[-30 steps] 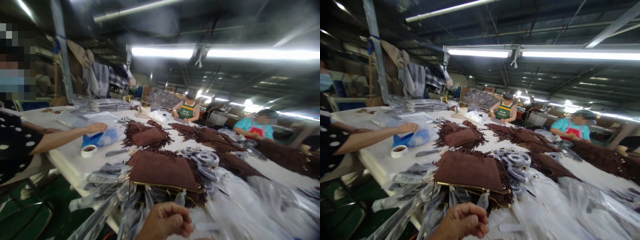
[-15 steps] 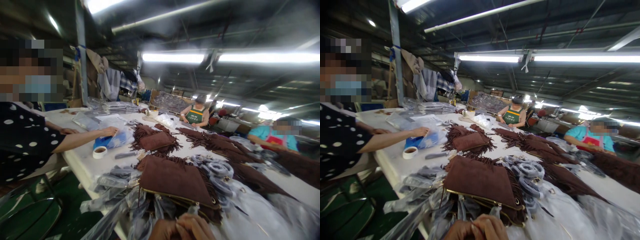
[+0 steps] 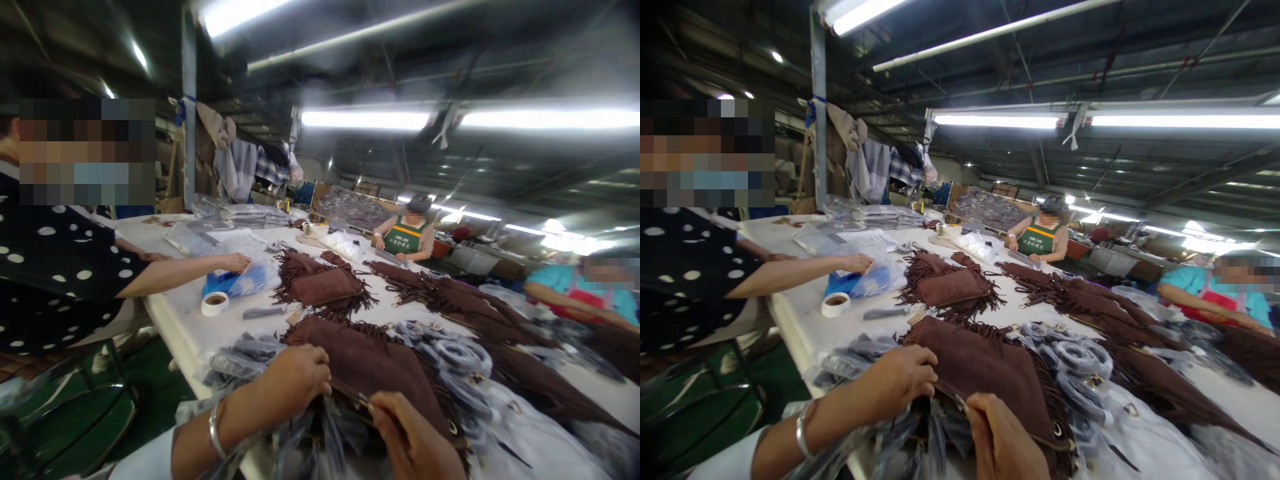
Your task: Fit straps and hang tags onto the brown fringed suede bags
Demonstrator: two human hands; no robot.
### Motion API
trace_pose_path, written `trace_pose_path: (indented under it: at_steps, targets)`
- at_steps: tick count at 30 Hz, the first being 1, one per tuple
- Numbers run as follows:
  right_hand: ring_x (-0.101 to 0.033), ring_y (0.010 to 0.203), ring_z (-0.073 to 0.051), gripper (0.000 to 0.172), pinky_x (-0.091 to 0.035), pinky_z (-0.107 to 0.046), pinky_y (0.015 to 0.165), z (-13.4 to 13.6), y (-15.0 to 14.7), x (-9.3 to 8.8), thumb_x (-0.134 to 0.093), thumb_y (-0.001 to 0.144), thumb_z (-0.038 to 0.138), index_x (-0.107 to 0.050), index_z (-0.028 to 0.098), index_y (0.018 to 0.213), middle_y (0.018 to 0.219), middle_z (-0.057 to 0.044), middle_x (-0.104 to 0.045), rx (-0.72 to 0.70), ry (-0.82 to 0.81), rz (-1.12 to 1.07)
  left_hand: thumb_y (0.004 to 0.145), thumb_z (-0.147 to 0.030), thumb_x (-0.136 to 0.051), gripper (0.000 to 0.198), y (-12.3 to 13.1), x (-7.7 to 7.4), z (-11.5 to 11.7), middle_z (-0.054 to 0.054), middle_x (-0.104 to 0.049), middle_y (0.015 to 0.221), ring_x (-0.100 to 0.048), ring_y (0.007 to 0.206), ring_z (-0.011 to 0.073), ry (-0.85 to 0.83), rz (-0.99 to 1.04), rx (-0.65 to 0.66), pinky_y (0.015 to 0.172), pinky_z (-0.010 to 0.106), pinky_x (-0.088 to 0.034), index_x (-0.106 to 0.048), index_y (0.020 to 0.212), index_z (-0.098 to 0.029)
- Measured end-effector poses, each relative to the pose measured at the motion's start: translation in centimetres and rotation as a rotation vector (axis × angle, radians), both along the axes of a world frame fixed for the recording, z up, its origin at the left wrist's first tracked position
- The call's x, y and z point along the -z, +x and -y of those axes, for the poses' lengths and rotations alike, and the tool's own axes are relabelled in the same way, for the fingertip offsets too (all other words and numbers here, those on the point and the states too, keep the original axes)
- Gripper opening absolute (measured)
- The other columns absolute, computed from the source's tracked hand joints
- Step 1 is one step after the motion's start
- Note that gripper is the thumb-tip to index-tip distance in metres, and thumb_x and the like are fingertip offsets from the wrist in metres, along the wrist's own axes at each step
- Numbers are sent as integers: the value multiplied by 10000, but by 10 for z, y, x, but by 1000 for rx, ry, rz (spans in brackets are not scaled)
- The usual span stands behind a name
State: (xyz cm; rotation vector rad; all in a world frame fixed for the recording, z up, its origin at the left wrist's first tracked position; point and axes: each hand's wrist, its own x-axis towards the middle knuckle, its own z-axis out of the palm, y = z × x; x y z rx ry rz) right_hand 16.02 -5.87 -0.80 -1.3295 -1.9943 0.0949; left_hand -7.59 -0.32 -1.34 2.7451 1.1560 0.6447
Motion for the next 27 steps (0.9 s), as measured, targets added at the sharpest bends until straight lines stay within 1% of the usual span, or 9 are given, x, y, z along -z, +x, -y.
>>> trace_pose_path:
  at_steps: [3, 7, 10, 12, 16, 18, 20, 23, 27]
  targets:
    - [-646, 746, -173, 255, -452, -270, 734, -9, -19, -3, -407, 981, 323, -642, 269, 897, 819, -11, -703, -94, 139, 216, 980, -257, -449, 224, 1, -5, -14, 66, -650, 940, -610, 833, 197, 3, -26, -13, 749, 286, -454, -637, 895, -168]
    - [-631, 812, -206, 289, -424, -314, 782, -25, -33, 4, -362, 979, 223, -617, 249, 846, 824, -28, -687, -118, 231, 343, 943, -190, -457, 156, 5, -9, -35, 89, -666, 899, -616, 808, 221, -20, -46, -92, 713, 301, -442, -609, 923, -159]
    - [-657, 748, -187, 274, -431, -273, 685, -43, -26, 12, -352, 982, 207, -605, 232, 880, 775, -21, -680, 20, 177, 323, 928, -153, -454, 157, 7, -12, -48, 84, -673, 846, -619, 764, 216, -79, -29, -134, 691, 295, -439, -607, 893, -149]
    - [-666, 658, -156, 273, -422, -239, 612, -55, -18, 15, -340, 990, 218, -596, 231, 897, 741, -2, -682, 60, 109, 267, 930, -140, -441, 179, 6, -14, -50, 72, -667, 809, -616, 750, 208, -84, -21, -140, 678, 283, -436, -602, 852, -150]
    - [-687, 636, -152, 275, -425, -227, 593, -69, -13, 16, -330, 1003, 269, -588, 235, 913, 738, 6, -699, 70, 70, 211, 889, -294, -594, 120, 2, -14, -41, 52, -642, 960, -599, 843, 200, -71, 8, -68, 715, 266, -443, -582, 911, -177]
    - [-693, 638, -159, 279, -420, -230, 577, -71, -16, 14, -331, 1006, 292, -589, 235, 919, 736, 5, -702, 78, 81, 221, 821, -307, -680, 206, 2, -13, -34, 59, -606, 1075, -577, 922, 210, -53, 20, -59, 768, 272, -445, -571, 947, -186]
    - [-693, 635, -159, 288, -415, -230, 561, -71, -19, 12, -326, 1009, 303, -592, 238, 920, 732, 7, -701, 93, 102, 222, 816, -226, -659, 152, 3, -13, -32, 61, -600, 1089, -563, 961, 221, -53, 26, -73, 818, 286, -432, -575, 937, -186]
    - [-681, 635, -150, 300, -418, -221, 563, -68, -20, 10, -314, 1009, 291, -597, 238, 923, 765, -7, -695, 95, 157, 242, 836, -153, -570, 71, 4, -17, -38, 43, -644, 960, -579, 909, 229, -127, 99, -76, 808, 295, -414, -601, 894, -180]
    - [-658, 627, -123, 263, -405, -203, 539, -62, -21, 11, -360, 958, 184, -613, 247, 920, 864, -21, -666, 53, 261, 349, 815, -176, -588, 50, 1, -22, -56, -2, -664, 825, -597, 796, 187, -288, 229, -34, 702, 246, -413, -617, 854, -189]
